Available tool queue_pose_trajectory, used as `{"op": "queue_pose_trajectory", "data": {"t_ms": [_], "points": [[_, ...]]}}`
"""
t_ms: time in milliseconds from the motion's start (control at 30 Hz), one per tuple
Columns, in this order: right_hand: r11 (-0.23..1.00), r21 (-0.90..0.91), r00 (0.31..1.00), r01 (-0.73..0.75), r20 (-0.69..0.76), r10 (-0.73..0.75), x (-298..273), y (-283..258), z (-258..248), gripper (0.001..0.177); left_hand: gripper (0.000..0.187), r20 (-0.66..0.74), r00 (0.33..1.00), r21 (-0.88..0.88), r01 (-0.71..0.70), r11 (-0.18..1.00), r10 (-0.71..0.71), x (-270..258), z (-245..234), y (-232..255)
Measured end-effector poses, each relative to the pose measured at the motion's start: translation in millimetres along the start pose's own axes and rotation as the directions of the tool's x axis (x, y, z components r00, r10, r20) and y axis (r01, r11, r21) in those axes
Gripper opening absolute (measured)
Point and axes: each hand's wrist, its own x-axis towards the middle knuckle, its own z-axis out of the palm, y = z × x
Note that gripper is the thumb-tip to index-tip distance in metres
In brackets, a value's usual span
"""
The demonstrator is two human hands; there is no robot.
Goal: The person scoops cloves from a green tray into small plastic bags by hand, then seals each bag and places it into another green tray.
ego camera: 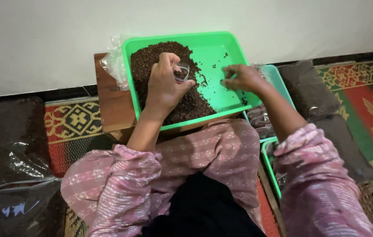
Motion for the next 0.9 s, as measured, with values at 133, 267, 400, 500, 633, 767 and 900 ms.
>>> {"op": "queue_pose_trajectory", "data": {"t_ms": [133,267,400,500,633,767,900], "points": [[1.0,-0.001,0.999,-0.013,-0.048,0.013,43.0,-9.4,14.8,0.058,0.07,0.007,1.0,-0.04,0.027,0.999,-0.027,-0.4,-4.6,2.5],[0.989,0.11,0.991,0.097,-0.098,-0.086,80.2,-30.5,31.4,0.053,0.073,0.006,0.999,-0.099,0.042,0.994,-0.042,-0.2,-3.0,1.3],[0.969,0.171,0.983,0.178,-0.077,-0.167,80.7,-71.3,36.3,0.043,0.077,0.042,0.998,-0.12,0.057,0.991,-0.052,-0.3,-0.7,-1.3],[0.964,0.142,0.974,0.227,-0.06,-0.22,74.4,-81.3,34.3,0.04,0.077,0.054,0.997,-0.099,0.063,0.993,-0.057,-4.2,-6.1,6.8],[0.975,0.045,0.976,0.22,-0.006,-0.219,39.4,-91.6,26.3,0.038,0.082,0.06,0.994,-0.086,0.099,0.991,-0.094,-5.0,1.1,2.1],[0.971,-0.074,0.969,0.229,0.108,-0.22,10.4,-96.2,2.0,0.028,0.079,0.074,0.991,-0.095,0.117,0.989,-0.11,-5.0,1.3,6.3],[0.961,-0.02,0.959,0.275,0.071,-0.273,-17.2,-127.2,-52.7,0.022,0.077,0.079,0.987,-0.041,0.145,0.989,-0.141,-1.4,10.5,3.5]]}}
